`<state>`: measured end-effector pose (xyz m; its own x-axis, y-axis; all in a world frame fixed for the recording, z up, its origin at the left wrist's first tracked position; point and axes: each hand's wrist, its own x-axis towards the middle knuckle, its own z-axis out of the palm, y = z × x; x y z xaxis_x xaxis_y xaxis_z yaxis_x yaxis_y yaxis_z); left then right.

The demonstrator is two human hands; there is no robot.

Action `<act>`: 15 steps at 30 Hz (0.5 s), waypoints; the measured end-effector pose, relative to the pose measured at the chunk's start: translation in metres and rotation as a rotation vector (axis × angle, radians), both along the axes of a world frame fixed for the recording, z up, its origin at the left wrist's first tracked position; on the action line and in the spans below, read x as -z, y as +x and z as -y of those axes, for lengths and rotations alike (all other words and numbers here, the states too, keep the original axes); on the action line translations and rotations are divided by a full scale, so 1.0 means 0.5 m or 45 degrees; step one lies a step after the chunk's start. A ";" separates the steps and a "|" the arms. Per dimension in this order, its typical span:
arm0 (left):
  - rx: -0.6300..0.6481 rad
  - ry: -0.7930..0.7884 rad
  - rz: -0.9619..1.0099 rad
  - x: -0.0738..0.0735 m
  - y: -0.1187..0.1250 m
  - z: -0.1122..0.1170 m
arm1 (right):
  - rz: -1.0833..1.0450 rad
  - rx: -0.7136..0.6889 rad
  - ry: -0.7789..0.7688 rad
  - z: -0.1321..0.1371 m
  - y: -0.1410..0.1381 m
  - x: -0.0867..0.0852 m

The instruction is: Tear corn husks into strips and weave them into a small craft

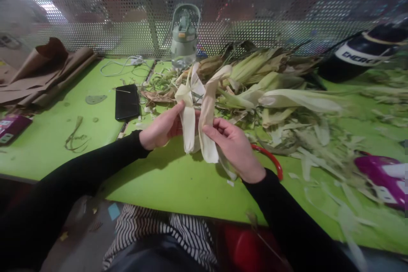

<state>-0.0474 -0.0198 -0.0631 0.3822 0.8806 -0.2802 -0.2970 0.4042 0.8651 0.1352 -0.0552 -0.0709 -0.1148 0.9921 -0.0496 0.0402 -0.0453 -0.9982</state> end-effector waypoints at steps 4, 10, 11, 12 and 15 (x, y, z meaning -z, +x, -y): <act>-0.041 0.159 -0.142 -0.009 -0.004 0.006 | 0.027 0.078 0.010 -0.006 0.010 -0.005; -0.083 0.262 -0.281 -0.001 0.004 0.005 | 0.062 0.022 0.056 0.001 -0.006 -0.009; -0.098 0.274 -0.304 0.004 0.005 0.004 | 0.103 -0.008 0.070 0.004 -0.012 -0.008; -0.112 0.281 -0.315 0.009 0.006 0.003 | 0.149 -0.037 0.084 0.007 -0.018 -0.008; -0.117 0.208 -0.205 0.019 0.008 0.006 | 0.285 -0.086 0.135 0.013 -0.031 -0.004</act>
